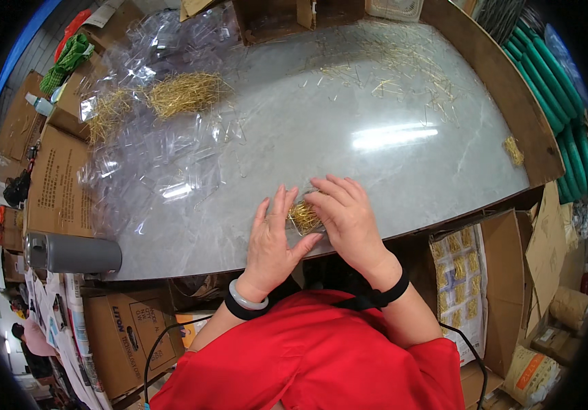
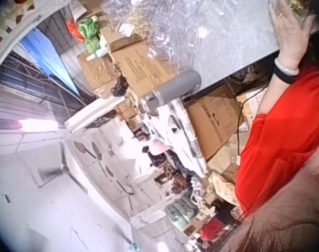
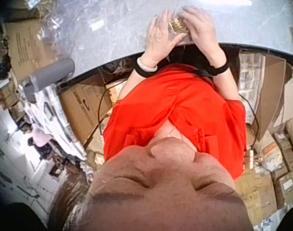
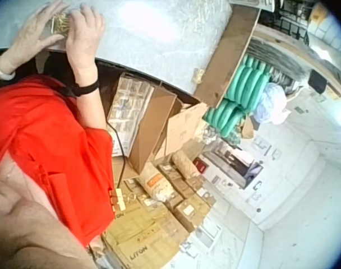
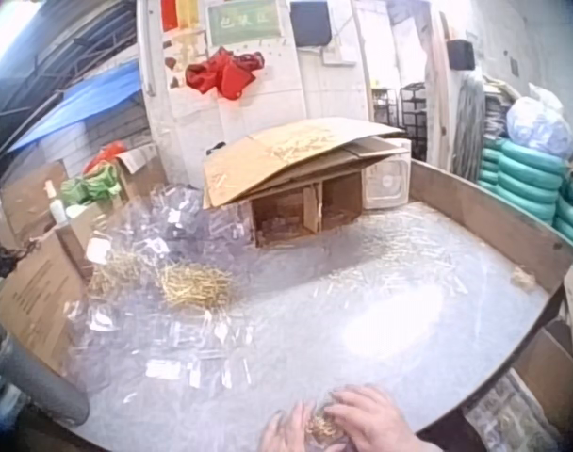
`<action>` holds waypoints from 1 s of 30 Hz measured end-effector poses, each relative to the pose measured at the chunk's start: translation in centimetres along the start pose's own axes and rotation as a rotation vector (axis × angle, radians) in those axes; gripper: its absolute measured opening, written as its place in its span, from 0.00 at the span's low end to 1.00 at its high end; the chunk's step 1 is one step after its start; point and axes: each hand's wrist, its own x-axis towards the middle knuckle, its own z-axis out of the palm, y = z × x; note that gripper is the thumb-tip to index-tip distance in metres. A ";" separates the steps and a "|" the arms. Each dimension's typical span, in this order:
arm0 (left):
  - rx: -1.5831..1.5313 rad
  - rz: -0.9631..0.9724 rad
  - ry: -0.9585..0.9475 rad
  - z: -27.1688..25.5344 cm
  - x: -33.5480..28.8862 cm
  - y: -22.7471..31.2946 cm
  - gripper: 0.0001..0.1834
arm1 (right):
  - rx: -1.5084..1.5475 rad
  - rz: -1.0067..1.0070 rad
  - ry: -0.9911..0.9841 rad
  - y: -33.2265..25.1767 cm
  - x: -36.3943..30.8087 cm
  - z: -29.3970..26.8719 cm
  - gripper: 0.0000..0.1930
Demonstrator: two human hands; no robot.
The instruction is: Picking up thin gold metal pins and placing them into small plastic bags.
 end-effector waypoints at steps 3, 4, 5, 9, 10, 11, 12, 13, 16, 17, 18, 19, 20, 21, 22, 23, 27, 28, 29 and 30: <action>-0.001 -0.009 -0.001 0.0 0.0 0.0 0.54 | -0.093 -0.035 -0.034 -0.8 0.2 -0.5 0.13; -0.002 -0.008 -0.003 0.1 0.0 0.0 0.54 | -0.139 -0.032 -0.026 -1.0 0.2 -0.4 0.15; 0.002 -0.008 0.000 0.1 0.0 0.0 0.54 | -0.139 -0.031 -0.025 -1.1 0.2 -0.3 0.15; -0.004 -0.005 0.003 0.0 0.0 0.1 0.55 | -0.097 -0.018 0.043 -0.8 0.2 0.3 0.15; -0.004 -0.004 0.003 0.0 0.0 0.2 0.55 | -0.037 0.001 0.078 -0.4 0.1 0.5 0.14; -0.010 -0.006 0.011 0.0 0.1 0.3 0.55 | -0.037 0.000 0.079 -0.1 0.1 0.5 0.14; -0.016 -0.009 0.020 0.0 0.0 0.3 0.56 | -0.009 -0.005 0.069 0.1 0.0 0.5 0.14; -0.015 -0.011 0.021 0.0 0.0 0.3 0.56 | 0.018 -0.010 0.060 0.3 -0.1 0.5 0.13; -0.012 -0.005 0.022 0.0 0.0 0.0 0.56 | 0.050 0.003 0.004 0.3 -0.2 -0.1 0.17; -0.007 0.005 0.024 0.1 -0.1 -0.1 0.57 | 0.050 0.003 0.004 -0.2 -0.2 -0.3 0.17; -0.002 0.016 0.025 0.1 -0.1 -0.2 0.57 | -0.027 0.001 -0.011 -1.3 0.1 -0.6 0.21; -0.003 0.016 0.024 0.1 -0.1 -0.2 0.57 | -0.103 -0.001 -0.025 -2.1 0.3 -0.7 0.26; -0.019 0.004 0.033 0.0 -0.1 -0.1 0.57 | -0.103 0.000 -0.026 -2.3 0.5 -0.4 0.26; -0.034 -0.007 0.042 0.0 -0.1 -0.1 0.57 | -0.149 -0.011 -0.033 -2.6 0.6 -0.2 0.30; -0.034 -0.005 0.040 0.1 -0.1 -0.1 0.57 | -0.194 -0.023 -0.041 -2.7 0.7 -0.1 0.34; -0.034 -0.017 0.046 0.2 -0.2 -0.2 0.57 | -0.198 -0.013 -0.027 -2.7 0.8 0.0 0.30; -0.053 -0.027 0.050 0.3 -0.2 -0.4 0.57 | -0.193 0.011 -0.004 -1.5 0.6 0.2 0.23; -0.053 -0.028 0.051 0.3 -0.2 -0.4 0.57 | -0.193 0.009 -0.004 -1.4 0.4 0.3 0.23; -0.051 -0.029 0.047 0.2 -0.2 -0.4 0.58 | -0.171 0.015 -0.006 -1.2 0.2 0.6 0.22; -0.050 -0.030 0.043 0.2 -0.2 -0.4 0.58 | -0.150 0.020 -0.008 -1.0 0.1 0.7 0.21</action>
